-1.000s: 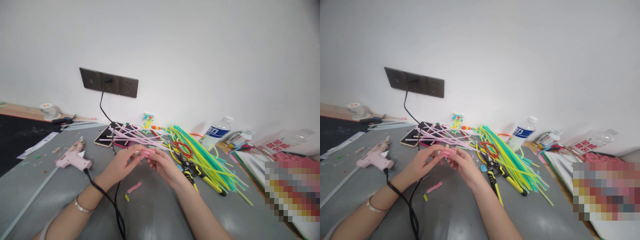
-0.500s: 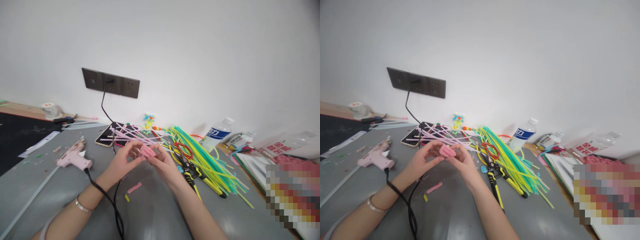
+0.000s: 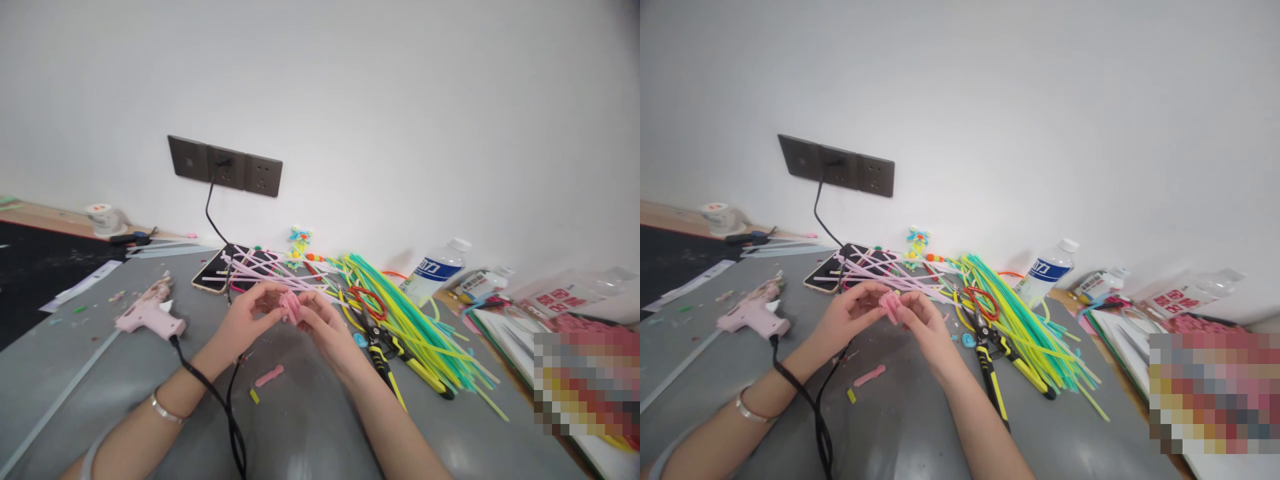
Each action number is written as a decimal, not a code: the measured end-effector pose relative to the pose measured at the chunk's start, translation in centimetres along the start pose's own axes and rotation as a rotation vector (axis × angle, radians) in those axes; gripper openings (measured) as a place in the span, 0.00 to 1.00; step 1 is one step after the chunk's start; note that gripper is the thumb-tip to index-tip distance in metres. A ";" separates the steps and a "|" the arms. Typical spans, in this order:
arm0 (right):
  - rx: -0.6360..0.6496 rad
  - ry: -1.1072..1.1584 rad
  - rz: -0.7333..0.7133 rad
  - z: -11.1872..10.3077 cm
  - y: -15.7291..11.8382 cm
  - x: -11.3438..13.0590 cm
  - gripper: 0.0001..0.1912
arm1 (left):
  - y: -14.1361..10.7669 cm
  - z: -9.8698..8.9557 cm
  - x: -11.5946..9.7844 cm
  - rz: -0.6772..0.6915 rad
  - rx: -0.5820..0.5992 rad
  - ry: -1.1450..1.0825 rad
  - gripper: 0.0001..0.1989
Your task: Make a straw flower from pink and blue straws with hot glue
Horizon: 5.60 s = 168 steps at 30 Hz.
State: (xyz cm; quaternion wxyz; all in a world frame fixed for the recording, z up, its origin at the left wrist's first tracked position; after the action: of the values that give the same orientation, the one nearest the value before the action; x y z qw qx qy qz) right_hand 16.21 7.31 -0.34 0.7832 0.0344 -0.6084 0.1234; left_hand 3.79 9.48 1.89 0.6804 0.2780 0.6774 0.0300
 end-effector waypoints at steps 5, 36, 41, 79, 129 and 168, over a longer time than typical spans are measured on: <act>-0.030 0.036 -0.052 -0.6 0.4 0.1 0.14 | 0.1 -0.7 0.0 -0.002 -0.064 0.053 0.13; -0.300 -0.571 -0.510 -0.5 -1.9 4.8 0.06 | 0.0 -1.5 -4.4 0.349 -0.142 0.400 0.03; -0.297 -0.600 -0.545 -0.2 -2.2 5.2 0.06 | -0.1 -1.3 -4.7 0.374 -0.133 0.399 0.03; -0.299 -0.655 -0.600 0.6 -2.8 6.1 0.08 | -0.2 -1.2 -4.5 0.348 -0.122 0.427 0.03; -0.277 -0.670 -0.626 0.8 -3.0 6.3 0.10 | -0.1 -1.1 -5.0 0.387 -0.113 0.409 0.03; -0.309 -0.545 -0.530 -0.9 -2.2 5.3 0.07 | -0.1 -1.3 -4.3 0.339 -0.118 0.428 0.03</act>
State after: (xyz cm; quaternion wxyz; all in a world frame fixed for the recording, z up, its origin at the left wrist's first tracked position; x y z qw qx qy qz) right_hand 18.78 6.18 4.75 0.5939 0.1036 -0.7751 -0.1890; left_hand 2.14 8.02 5.80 0.5223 0.3346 0.7466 0.2406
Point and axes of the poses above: each hand's wrist, its own y-axis towards the middle knuckle, its own z-axis out of the palm, x = y × z, the point moved 10 cm from there along y, towards the middle knuckle, and after that the axes turned 7 degrees about z, right-handed, at the moved point
